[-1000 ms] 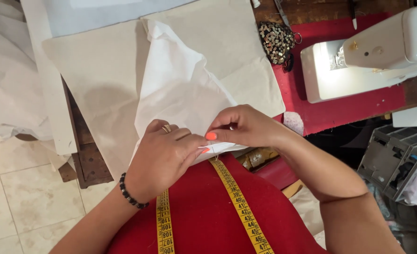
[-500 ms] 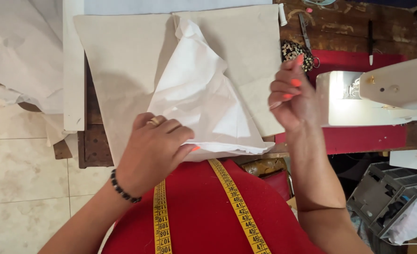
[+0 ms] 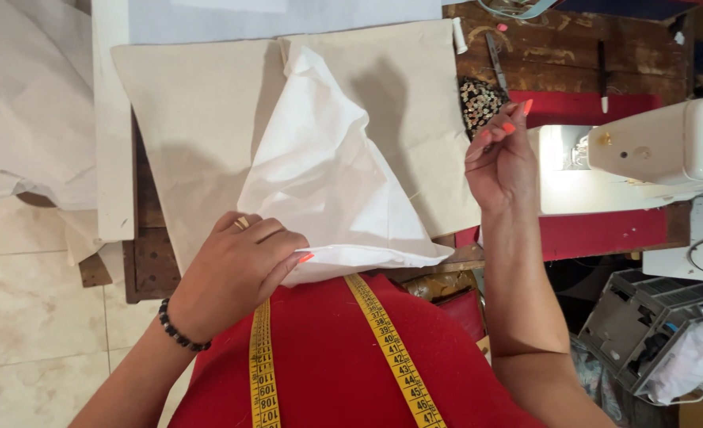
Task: Folding and aligning white fabric pieces on a workbench in a sewing factory environment.
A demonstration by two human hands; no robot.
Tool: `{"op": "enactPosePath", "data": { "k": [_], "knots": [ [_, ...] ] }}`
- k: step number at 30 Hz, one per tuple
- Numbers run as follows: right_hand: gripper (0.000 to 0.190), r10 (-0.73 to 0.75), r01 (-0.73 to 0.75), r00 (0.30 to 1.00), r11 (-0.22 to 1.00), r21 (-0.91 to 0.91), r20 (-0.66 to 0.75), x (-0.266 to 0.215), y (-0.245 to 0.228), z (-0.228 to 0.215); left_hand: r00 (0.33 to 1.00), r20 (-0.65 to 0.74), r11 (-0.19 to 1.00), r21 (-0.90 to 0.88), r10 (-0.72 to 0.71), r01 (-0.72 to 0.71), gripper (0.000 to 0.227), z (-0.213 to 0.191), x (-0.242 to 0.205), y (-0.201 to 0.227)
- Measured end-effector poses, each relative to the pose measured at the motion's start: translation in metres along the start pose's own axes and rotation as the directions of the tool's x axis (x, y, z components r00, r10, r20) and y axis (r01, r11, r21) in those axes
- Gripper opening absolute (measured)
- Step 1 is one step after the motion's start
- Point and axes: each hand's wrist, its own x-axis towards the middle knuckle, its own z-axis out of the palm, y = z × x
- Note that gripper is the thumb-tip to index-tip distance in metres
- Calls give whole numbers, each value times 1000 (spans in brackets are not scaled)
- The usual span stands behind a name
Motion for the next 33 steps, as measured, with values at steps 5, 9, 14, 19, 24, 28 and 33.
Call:
{"op": "enactPosePath", "data": {
  "k": [5, 9, 14, 19, 24, 28, 33],
  "knots": [
    [14, -40, 42, 998, 998, 48, -38, 17, -6, -22, 999, 43, 999, -38, 0, 1, 14, 3, 0, -4],
    [16, -204, 201, 979, 968, -153, -4, 8, 0, -4, 998, 54, 997, -70, -21, 25, 18, 4, 1, -7],
    [23, -16, 358, 907, 560, -747, 422, -40, 55, 31, 985, 144, 983, -142, -98, 118, 23, 6, 7, -7],
    [19, 380, 724, 614, 77, -685, 692, -79, 87, 69, 980, 171, 968, -211, -98, 133, 24, 1, 16, -5],
    [13, 442, 772, 560, 29, -635, 700, -72, 97, 61, 973, 194, 927, -327, -123, 182, 26, -1, 21, 0],
    [10, 464, 755, 560, 57, -653, 687, -73, 97, 66, 971, 194, 907, -370, -137, 201, 28, -9, 23, 2],
    [8, 456, 732, 587, 54, -679, 669, -69, 97, 59, 975, 178, 901, -387, -133, 194, 28, -7, 23, 2]
  ]
}}
